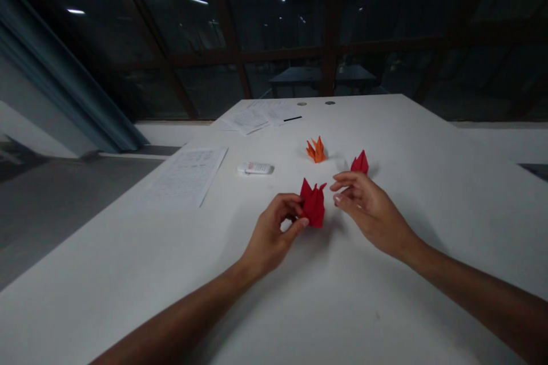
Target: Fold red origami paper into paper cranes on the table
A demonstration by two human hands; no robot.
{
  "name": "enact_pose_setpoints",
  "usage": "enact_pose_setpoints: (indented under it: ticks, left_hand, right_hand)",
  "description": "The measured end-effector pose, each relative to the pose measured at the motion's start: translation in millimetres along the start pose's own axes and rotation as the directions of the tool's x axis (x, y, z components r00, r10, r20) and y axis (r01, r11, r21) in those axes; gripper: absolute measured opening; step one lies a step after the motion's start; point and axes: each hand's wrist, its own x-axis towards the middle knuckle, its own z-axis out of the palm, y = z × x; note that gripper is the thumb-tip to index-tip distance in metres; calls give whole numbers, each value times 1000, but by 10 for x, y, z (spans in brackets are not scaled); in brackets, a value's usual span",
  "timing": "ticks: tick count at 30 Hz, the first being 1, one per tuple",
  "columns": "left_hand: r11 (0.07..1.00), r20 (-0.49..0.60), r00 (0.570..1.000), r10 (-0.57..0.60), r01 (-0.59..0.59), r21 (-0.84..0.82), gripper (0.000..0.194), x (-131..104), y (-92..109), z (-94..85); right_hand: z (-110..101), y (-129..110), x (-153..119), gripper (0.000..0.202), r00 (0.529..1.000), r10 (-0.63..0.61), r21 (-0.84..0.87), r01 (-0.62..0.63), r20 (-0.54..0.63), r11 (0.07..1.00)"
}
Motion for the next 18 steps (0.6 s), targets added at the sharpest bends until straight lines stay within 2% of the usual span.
enact_pose_setpoints:
  ticks: [1, 3, 6, 9, 12, 18]
  left_hand:
    - [999, -38, 999, 34, -32, 32, 32, -9, 9, 5]
    - [996, -67, 995, 78, -75, 39, 35, -27, 22, 16]
    - [996, -6, 996, 86, -86, 7, 39, -53, 37, 33]
    - [998, 73, 995, 68, -66, -22, 42, -69, 45, 46]
    - [997, 104, 993, 58, -51, -63, 42, -70, 45, 52]
    - [997, 124, 991, 43, -34, -74, 43, -68, 22, 45]
  right_hand:
    - [48, 54, -19, 33, 999, 46, 82, -45, -13, 996]
    - [142, 137, -61, 37, 989, 121, 178, -135, 88, 975]
    - [218, 157, -105, 28, 980, 123, 214, -155, 156, 964]
    - [176, 87, -94, 21, 993, 56, 198, -76, 106, 977]
    - [78, 28, -50, 19, 999, -8, 164, 0, 45, 986]
    - [-59, -45, -2, 13, 986, -128, 49, 123, 110, 991]
